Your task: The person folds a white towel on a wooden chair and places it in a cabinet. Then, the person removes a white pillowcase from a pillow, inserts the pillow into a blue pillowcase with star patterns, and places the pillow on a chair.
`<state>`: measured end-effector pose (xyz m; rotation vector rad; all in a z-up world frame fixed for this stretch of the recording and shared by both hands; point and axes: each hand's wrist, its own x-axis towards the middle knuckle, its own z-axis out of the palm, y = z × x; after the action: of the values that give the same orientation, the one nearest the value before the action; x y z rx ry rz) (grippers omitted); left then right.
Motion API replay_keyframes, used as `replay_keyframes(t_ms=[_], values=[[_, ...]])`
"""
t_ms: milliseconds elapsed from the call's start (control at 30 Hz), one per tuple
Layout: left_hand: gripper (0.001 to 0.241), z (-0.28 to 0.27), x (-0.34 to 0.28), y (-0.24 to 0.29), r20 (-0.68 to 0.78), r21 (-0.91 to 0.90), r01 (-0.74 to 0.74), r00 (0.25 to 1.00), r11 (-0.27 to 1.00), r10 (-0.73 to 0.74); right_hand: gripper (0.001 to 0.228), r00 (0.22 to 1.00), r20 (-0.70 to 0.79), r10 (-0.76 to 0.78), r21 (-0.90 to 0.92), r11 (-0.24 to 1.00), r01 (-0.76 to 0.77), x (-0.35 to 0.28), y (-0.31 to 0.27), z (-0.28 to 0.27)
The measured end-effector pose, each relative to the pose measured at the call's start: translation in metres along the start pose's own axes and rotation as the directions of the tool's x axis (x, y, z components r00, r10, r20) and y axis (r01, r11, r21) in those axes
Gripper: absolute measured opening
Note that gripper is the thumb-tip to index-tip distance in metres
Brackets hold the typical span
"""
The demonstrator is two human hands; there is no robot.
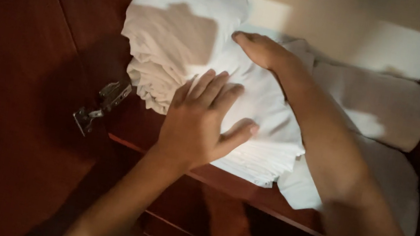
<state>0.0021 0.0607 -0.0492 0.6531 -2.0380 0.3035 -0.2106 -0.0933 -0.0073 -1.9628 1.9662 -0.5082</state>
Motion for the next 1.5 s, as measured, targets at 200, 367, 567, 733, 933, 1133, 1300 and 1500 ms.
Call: replay_keyframes(t_ms=[200,367,567,733,933,1133,1300,1500], values=[[0.057,0.002,0.042,-0.007,0.167,0.088,-0.085,0.983,0.993,0.069,0.045,0.748,-0.308,-0.588,-0.248,0.809,0.534,0.015,0.024,0.006],[0.094,0.044,0.070,-0.035,0.630,0.192,0.078,0.755,0.978,-0.184,0.055,0.995,-0.068,-0.070,0.311,0.946,0.088,-0.058,-0.018,-0.026],[0.092,0.045,0.065,-0.038,0.588,0.160,0.046,0.798,0.986,-0.132,0.067,0.952,-0.173,-0.253,0.027,0.965,0.261,-0.038,0.028,-0.013],[0.071,0.036,0.056,-0.026,0.374,0.043,-0.039,0.927,0.998,0.020,0.070,0.972,-0.150,-0.178,-0.012,0.984,0.178,-0.080,0.040,-0.038],[0.081,0.016,0.046,0.022,0.423,-0.162,-0.223,0.864,0.961,0.272,0.061,0.984,-0.174,-0.024,0.126,0.991,0.046,-0.187,0.027,-0.043],[0.085,0.038,0.005,0.031,0.430,-0.012,-0.319,0.854,0.948,0.293,0.043,0.748,-0.577,-0.329,-0.098,0.937,0.337,-0.262,0.049,0.032],[0.075,0.050,-0.067,0.034,0.190,0.044,-0.214,0.961,0.976,0.202,0.051,0.684,-0.695,-0.222,-0.187,0.974,0.126,-0.326,0.042,0.115],[0.023,0.017,-0.095,0.071,0.226,-0.578,0.438,0.897,0.689,-0.381,0.046,0.679,-0.722,-0.135,-0.109,0.991,0.081,-0.353,0.062,0.182]])
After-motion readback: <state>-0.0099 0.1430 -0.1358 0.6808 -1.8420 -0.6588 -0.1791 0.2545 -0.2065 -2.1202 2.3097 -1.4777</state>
